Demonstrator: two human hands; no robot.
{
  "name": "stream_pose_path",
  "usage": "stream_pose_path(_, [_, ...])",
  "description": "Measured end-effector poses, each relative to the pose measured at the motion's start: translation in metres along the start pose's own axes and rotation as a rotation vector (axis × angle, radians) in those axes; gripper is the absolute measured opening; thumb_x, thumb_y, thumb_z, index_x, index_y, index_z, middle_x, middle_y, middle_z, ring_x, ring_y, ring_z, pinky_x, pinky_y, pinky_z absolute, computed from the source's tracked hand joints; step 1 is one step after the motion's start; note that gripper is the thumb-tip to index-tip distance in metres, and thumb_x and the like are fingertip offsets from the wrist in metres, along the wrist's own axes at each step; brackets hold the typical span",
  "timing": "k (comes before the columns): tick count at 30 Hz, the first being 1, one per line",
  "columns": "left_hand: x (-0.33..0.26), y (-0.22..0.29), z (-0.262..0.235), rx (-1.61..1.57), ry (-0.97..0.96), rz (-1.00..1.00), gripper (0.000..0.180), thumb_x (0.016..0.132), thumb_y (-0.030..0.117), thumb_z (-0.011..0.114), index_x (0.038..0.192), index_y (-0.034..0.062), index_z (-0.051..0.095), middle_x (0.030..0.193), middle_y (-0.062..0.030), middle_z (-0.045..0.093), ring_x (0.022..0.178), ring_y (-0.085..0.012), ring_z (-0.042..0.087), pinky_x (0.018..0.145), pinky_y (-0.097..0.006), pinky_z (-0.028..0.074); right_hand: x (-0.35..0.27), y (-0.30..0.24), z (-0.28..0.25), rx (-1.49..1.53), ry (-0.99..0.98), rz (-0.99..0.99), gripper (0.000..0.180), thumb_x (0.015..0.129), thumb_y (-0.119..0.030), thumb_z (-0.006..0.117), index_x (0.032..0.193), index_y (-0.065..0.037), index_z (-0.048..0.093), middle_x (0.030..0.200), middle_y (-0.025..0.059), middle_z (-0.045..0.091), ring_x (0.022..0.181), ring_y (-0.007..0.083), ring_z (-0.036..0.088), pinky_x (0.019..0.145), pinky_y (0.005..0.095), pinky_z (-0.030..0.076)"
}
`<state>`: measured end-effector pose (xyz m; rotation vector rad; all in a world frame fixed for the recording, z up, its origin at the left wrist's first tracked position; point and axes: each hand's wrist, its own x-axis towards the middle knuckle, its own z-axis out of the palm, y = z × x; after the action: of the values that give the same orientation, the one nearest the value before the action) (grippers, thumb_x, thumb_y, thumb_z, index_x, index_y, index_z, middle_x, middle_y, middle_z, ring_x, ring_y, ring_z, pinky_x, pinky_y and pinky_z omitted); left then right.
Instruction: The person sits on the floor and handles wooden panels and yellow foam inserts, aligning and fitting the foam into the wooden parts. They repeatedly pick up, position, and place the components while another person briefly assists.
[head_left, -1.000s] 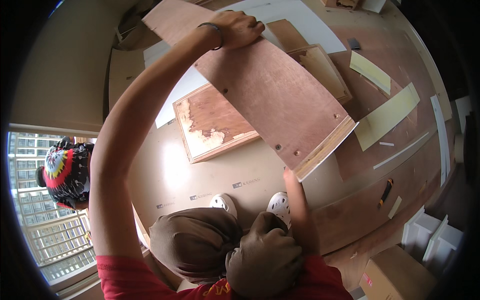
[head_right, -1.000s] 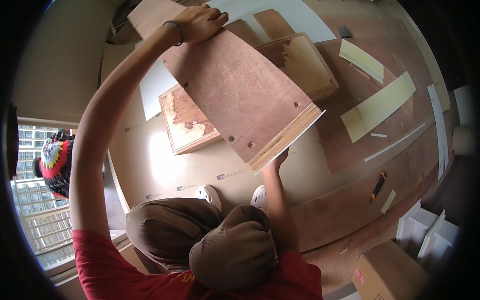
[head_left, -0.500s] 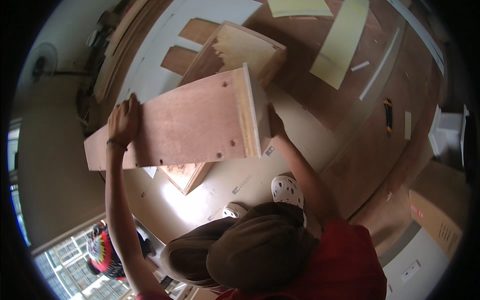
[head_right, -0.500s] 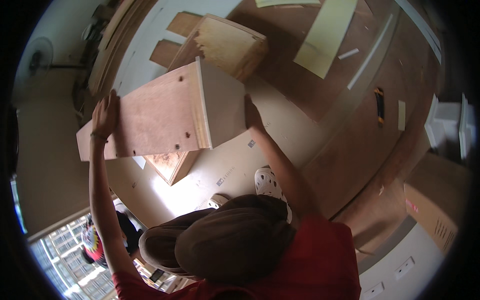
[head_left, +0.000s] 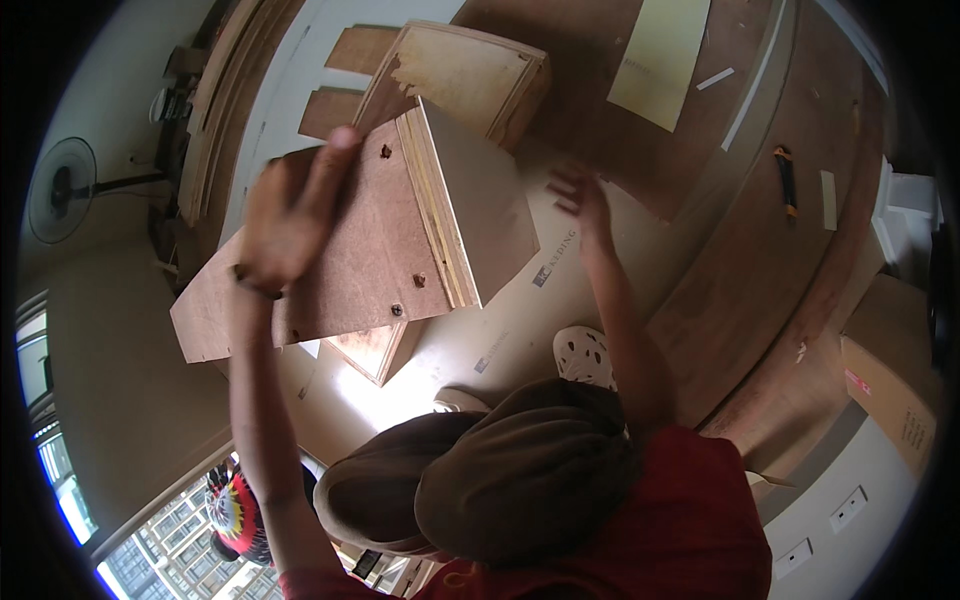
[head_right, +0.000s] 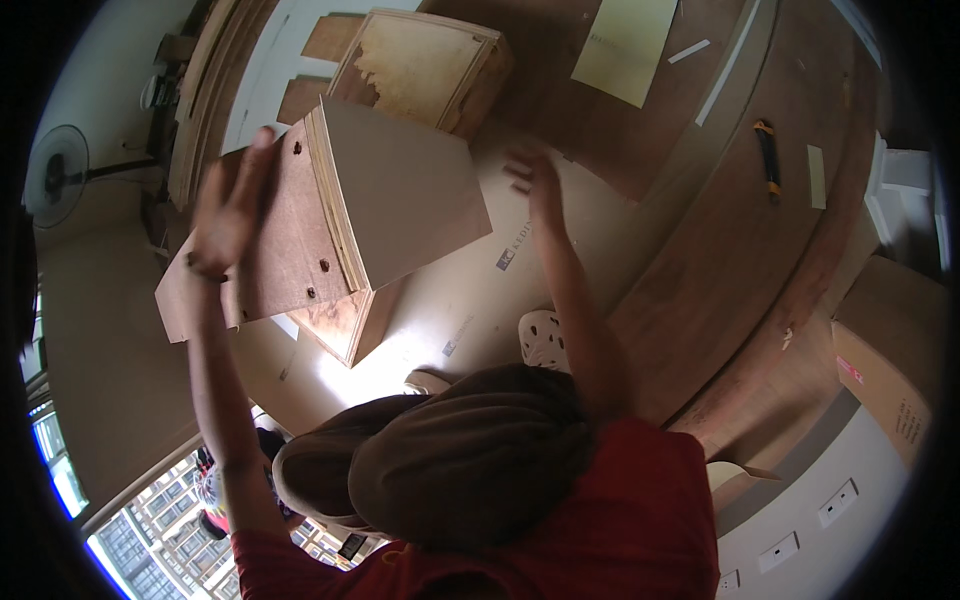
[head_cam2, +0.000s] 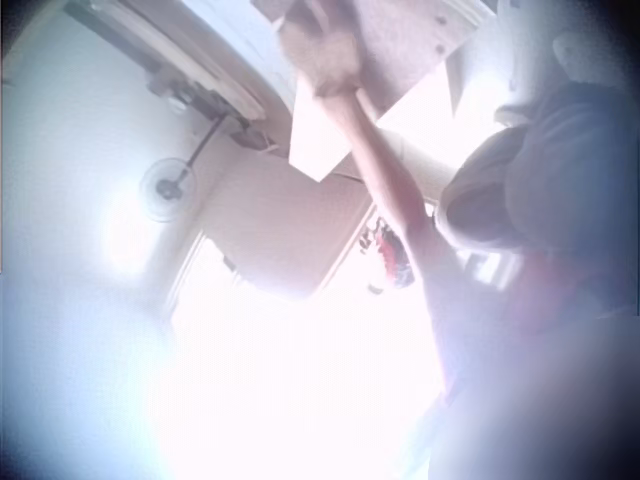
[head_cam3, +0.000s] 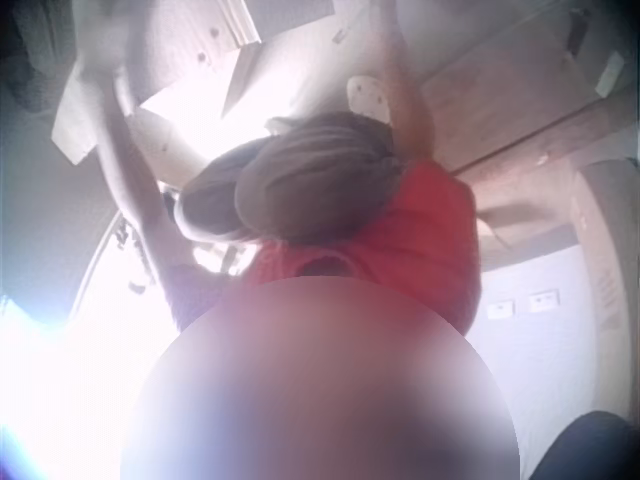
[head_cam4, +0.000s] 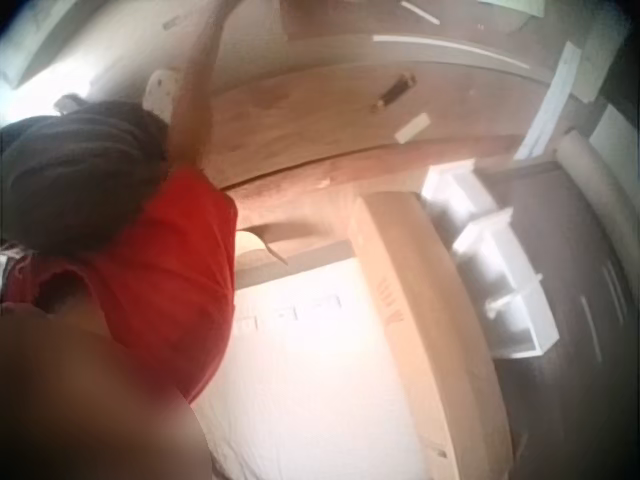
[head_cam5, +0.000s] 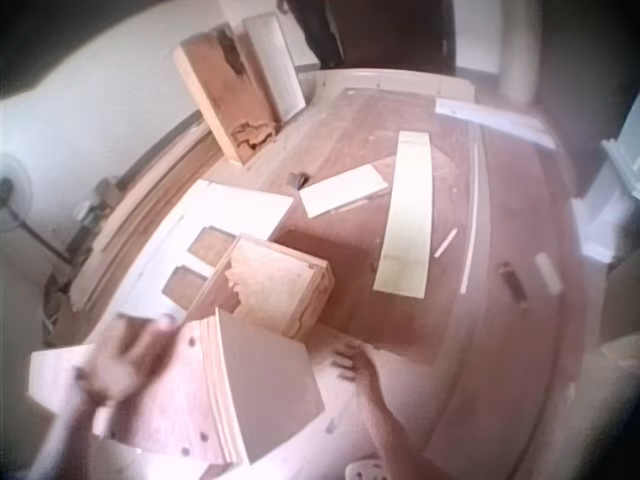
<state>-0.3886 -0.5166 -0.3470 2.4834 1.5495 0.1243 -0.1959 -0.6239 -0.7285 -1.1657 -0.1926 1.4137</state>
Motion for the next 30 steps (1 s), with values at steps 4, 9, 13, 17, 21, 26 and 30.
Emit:
stream_pose_path(4, [0.004, -0.008, 0.021, -0.011, -0.012, -0.12, 0.082, 0.098, 0.064, 0.036, 0.067, -0.0095, 0.055, 0.056, -0.0209, 0.047, 0.053, -0.0273, 0.042, 0.058, -0.042, 0.04, -0.03, -0.006, 0.075, -0.246, -0.166, 0.004, 0.064, 0.103, -0.05, 0.027, 0.153, -0.009, 0.026, 0.153, 0.0124, 0.034, 0.138, 0.0233, 0.036, 0.113, 0.0428, 0.027])
stream_pose_path(9, [0.003, -0.003, 0.022, -0.001, 0.073, -0.103, 0.084, 0.096, 0.066, 0.037, 0.064, -0.009, 0.055, 0.051, -0.0166, 0.043, 0.05, -0.0224, 0.038, 0.054, -0.04, 0.038, -0.031, -0.04, -0.004, -0.072, -0.023, -0.039, 0.08, 0.096, -0.068, 0.028, 0.148, -0.009, 0.031, 0.148, 0.0127, 0.037, 0.135, 0.0236, 0.037, 0.111, 0.0441, 0.028])
stream_pose_path(13, [0.005, 0.0, 0.022, -0.07, 0.053, -0.102, 0.084, 0.095, 0.068, 0.038, 0.062, -0.0072, 0.057, 0.049, -0.0138, 0.044, 0.049, -0.0206, 0.04, 0.054, -0.039, 0.038, -0.038, -0.043, -0.025, 0.223, -0.18, -0.067, 0.089, 0.093, -0.073, 0.027, 0.151, -0.006, 0.021, 0.153, 0.016, 0.027, 0.14, 0.0273, 0.03, 0.114, 0.0448, 0.023])
stream_pose_path(17, [-0.002, -0.01, 0.026, -0.064, 0.081, -0.077, 0.083, 0.095, 0.069, 0.039, 0.063, -0.0038, 0.062, 0.049, -0.012, 0.047, 0.048, -0.0185, 0.042, 0.053, -0.037, 0.039, -0.039, -0.004, 0.045, -0.16, 0.037, -0.05, 0.1, 0.09, -0.078, 0.026, 0.153, -0.003, 0.011, 0.157, 0.0193, 0.018, 0.144, 0.0311, 0.023, 0.117, 0.0454, 0.018])
stream_pose_path(21, [0.0, -0.013, 0.02, -0.079, 0.087, 0.01, 0.074, 0.096, 0.065, 0.04, 0.081, -0.0019, 0.068, 0.054, -0.0139, 0.052, 0.053, -0.0202, 0.048, 0.059, -0.036, 0.043, -0.048, -0.068, -0.025, 0.273, -0.451, -0.118, 0.08, 0.096, -0.067, 0.028, 0.148, -0.006, 0.029, 0.143, 0.0149, 0.039, 0.133, 0.0251, 0.038, 0.111, 0.0431, 0.029])
stream_pose_path(26, [-0.002, 0.001, 0.013, -0.081, -0.017, -0.217, 0.067, 0.102, 0.054, 0.035, 0.085, 0.0008, 0.072, 0.07, -0.0201, 0.066, 0.06, -0.0272, 0.064, 0.065, -0.037, 0.051, -0.005, -0.01, 0.033, 0.171, -0.32, 0.138, 0.068, 0.101, -0.059, 0.029, 0.145, -0.008, 0.038, 0.138, 0.012, 0.052, 0.128, 0.0216, 0.046, 0.11, 0.0365, 0.033])
stream_pose_path(30, [-0.003, -0.02, 0.021, -0.048, 0.046, -0.057, 0.065, 0.103, 0.052, 0.036, 0.088, 0.0015, 0.073, 0.067, -0.0178, 0.065, 0.054, -0.0239, 0.063, 0.06, -0.037, 0.051, -0.03, -0.074, -0.001, -0.154, -0.065, -0.193, 0.069, 0.1, -0.061, 0.03, 0.152, -0.014, 0.03, 0.143, 0.003, 0.045, 0.13, 0.0173, 0.041, 0.104, 0.0357, 0.034])
